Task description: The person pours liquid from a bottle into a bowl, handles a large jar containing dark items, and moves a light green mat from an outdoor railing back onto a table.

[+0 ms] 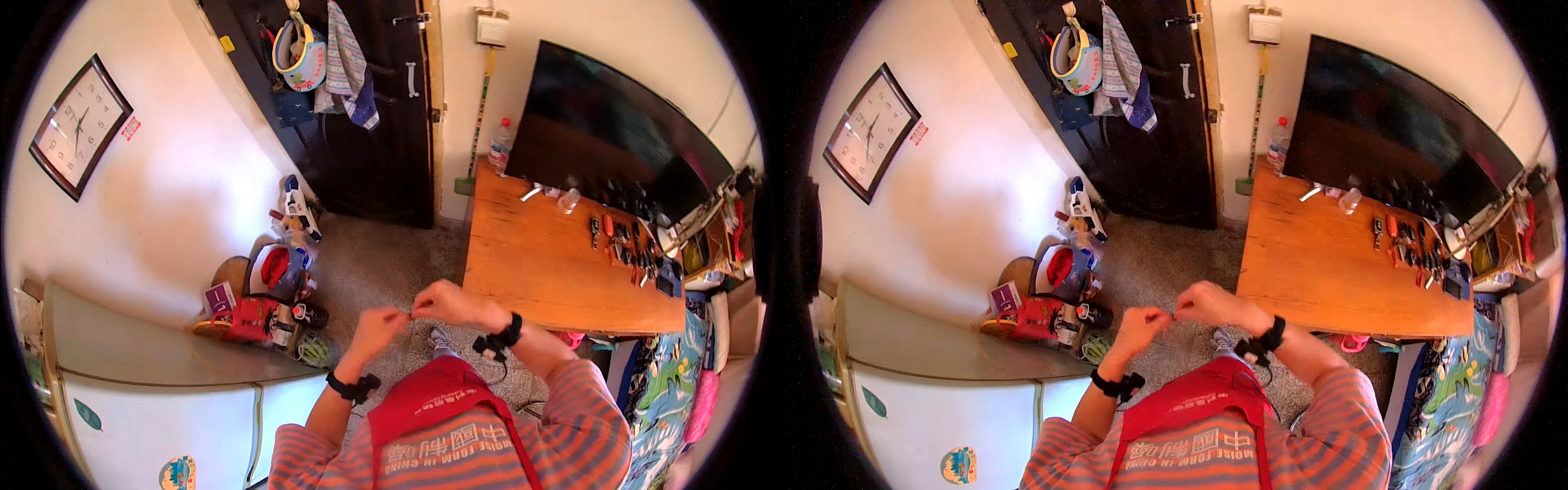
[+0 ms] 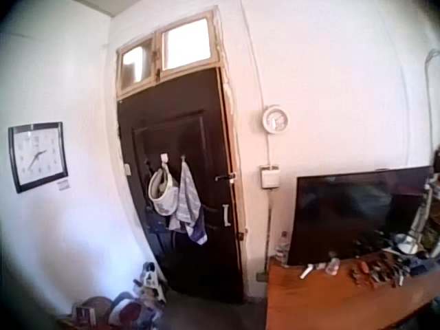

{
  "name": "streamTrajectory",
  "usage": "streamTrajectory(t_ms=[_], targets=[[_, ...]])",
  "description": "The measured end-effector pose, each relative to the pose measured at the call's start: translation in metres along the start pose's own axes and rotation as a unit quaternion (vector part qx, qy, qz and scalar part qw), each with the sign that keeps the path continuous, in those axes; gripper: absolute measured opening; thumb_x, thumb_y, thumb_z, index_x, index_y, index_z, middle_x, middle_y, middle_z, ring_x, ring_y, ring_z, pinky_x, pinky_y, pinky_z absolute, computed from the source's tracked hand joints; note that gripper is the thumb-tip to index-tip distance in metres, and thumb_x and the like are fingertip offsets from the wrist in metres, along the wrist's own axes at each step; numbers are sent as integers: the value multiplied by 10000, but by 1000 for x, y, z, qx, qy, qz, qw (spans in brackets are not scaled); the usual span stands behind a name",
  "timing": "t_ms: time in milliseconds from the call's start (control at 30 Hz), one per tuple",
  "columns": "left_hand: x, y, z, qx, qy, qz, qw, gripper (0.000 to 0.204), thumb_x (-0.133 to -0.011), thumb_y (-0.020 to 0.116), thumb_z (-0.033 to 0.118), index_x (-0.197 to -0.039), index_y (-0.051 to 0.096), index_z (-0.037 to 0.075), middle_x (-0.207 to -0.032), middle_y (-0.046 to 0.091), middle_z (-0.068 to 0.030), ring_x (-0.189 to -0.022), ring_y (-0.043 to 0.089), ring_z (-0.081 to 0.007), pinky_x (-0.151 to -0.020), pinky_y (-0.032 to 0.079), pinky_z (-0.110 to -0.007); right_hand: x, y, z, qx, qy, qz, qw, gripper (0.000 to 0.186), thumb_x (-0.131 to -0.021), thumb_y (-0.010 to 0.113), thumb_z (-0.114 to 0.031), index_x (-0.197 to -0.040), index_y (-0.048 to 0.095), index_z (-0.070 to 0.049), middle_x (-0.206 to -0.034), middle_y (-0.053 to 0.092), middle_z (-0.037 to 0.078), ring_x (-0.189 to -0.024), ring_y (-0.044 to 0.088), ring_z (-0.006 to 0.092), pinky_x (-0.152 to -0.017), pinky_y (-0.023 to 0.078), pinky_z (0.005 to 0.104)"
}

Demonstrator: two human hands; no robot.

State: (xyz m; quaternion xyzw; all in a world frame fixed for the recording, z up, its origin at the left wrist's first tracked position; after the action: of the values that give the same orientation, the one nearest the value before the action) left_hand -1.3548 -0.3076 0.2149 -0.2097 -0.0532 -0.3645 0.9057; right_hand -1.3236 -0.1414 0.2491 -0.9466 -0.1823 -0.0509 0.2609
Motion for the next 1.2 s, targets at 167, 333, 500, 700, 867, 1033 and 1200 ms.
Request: streamTrajectory(t_ms=[167,333,500,700,867,1033,1200], targets=[[-82,-77,-5,-28,-15,172,985,200,-846,655,176,-867,693,-19,-649,636,-55,-583,552,-97,-561,441,-267,-132,-112,20,23,-98,4,995,174,-872,621,-186,-909,666,-22,-789,664,150,-721,631,264,-670,496,374],[-119,-152,-23,-63,-46,262,962,255,-845,647,206,-779,637,-40,-613,590,-160,-551,574,-179,-542,432,-334,-309,-313,94,83,-40,325,941,118,-872,611,-141,-868,638,-27,-832,652,155,-759,639,268,-681,504,373],[-100,-200,-75,-94,-147,305,936,389,-894,615,257,-649,571,-42,-530,521,-150,-477,520,-200,-495,383,-370,-454,-433,134,224,83,426,872,199,-854,620,-229,-893,656,-37,-926,670,215,-921,635,394,-797,509,461],[-88,-231,-149,-77,-245,245,935,403,-896,612,301,-647,618,-16,-543,586,-135,-491,573,-208,-517,430,-364,-528,-430,172,145,135,452,870,213,-824,661,-245,-836,674,-33,-903,680,191,-886,647,377,-772,513,433],[-118,-257,-164,-48,-249,201,946,358,-890,626,305,-749,666,-21,-586,635,-103,-524,614,-174,-521,458,-302,-503,-386,155,146,4,471,870,163,-816,671,-192,-852,669,-33,-853,667,181,-833,648,361,-730,511,422],[-178,-283,-180,-76,-135,148,977,269,-857,649,261,-858,691,-5,-727,668,-175,-674,673,-277,-622,502,-370,-456,-290,94,69,-124,383,913,121,-805,683,-114,-854,636,-14,-1014,662,191,-788,649,356,-673,514,384],[-225,-308,-154,-99,-75,135,983,257,-837,662,260,-910,693,16,-864,681,-199,-821,683,-319,-711,519,-382,-392,-221,17,-67,-53,152,985,149,-885,619,-162,-883,642,-15,-988,678,206,-825,692,285,-747,537,382]])
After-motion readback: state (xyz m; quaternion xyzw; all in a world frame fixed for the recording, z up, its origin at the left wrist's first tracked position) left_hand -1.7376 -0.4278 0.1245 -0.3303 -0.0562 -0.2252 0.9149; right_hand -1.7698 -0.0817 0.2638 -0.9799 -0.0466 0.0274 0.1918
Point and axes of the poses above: each hand's wrist, its own x-axis away from the middle knuckle, its own y-axis out of the palm, z = x × y, the point moved 5 cm from there along -x, towards the middle knuckle
